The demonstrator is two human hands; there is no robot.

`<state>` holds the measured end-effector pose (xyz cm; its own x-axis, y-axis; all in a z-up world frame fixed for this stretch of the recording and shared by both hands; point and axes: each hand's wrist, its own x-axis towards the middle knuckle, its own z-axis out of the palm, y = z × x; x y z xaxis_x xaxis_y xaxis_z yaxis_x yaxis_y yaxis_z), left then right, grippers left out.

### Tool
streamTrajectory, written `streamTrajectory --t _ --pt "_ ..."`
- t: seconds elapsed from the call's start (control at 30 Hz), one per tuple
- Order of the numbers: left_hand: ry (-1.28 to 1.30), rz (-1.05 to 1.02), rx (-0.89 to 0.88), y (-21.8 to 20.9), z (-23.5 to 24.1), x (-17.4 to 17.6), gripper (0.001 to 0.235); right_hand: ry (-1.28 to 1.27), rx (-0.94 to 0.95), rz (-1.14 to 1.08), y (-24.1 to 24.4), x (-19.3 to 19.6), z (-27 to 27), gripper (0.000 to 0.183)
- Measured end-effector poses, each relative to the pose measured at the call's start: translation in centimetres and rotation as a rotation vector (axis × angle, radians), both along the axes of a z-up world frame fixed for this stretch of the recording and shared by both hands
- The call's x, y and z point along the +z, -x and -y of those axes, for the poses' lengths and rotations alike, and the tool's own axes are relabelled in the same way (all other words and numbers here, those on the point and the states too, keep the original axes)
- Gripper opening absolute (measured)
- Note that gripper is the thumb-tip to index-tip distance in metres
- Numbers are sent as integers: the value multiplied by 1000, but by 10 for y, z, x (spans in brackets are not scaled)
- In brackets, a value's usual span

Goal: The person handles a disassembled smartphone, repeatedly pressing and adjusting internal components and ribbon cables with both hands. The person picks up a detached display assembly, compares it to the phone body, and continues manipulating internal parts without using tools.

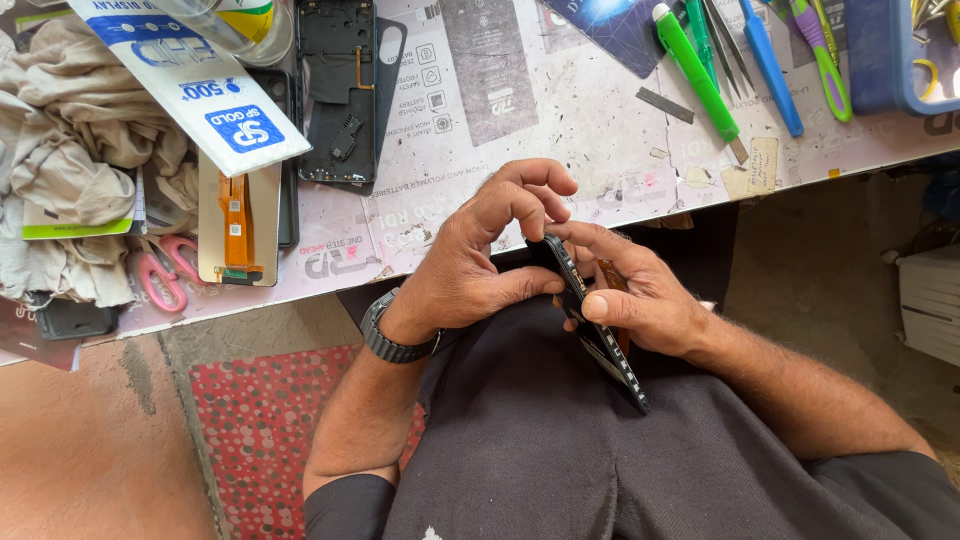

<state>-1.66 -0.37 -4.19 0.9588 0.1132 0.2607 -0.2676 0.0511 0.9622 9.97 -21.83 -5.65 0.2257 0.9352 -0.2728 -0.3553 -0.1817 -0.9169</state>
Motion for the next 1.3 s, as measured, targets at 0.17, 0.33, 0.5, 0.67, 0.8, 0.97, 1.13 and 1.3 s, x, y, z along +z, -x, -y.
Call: streamTrajectory --t 0.17,0.33,0.5,0.67,0.8,0.97,1.13,1.3 --pt "-12 22 13 1 1 1 42 20 -2 27 -1 -1 1 93" --pt "-46 46 35 1 1 3 46 6 -19 46 -1 3 1 95" --pt "-53 96 45 1 2 4 48 12 -18 69 -2 8 -2 97" --pt "-91 105 55 0 0 6 47 20 -13 89 -2 13 -6 97" --pt "-100 106 65 0 -1 6 47 4 -13 103 -2 15 -8 95" --pt "-106 114 58 0 -4 5 46 -15 -5 109 -2 15 -9 93" --pt "-75 88 16 -1 -7 2 44 -20 -4 125 -2 13 -10 95" --pt "-62 67 -41 -2 -12 5 41 8 12 153 -1 10 -10 98"
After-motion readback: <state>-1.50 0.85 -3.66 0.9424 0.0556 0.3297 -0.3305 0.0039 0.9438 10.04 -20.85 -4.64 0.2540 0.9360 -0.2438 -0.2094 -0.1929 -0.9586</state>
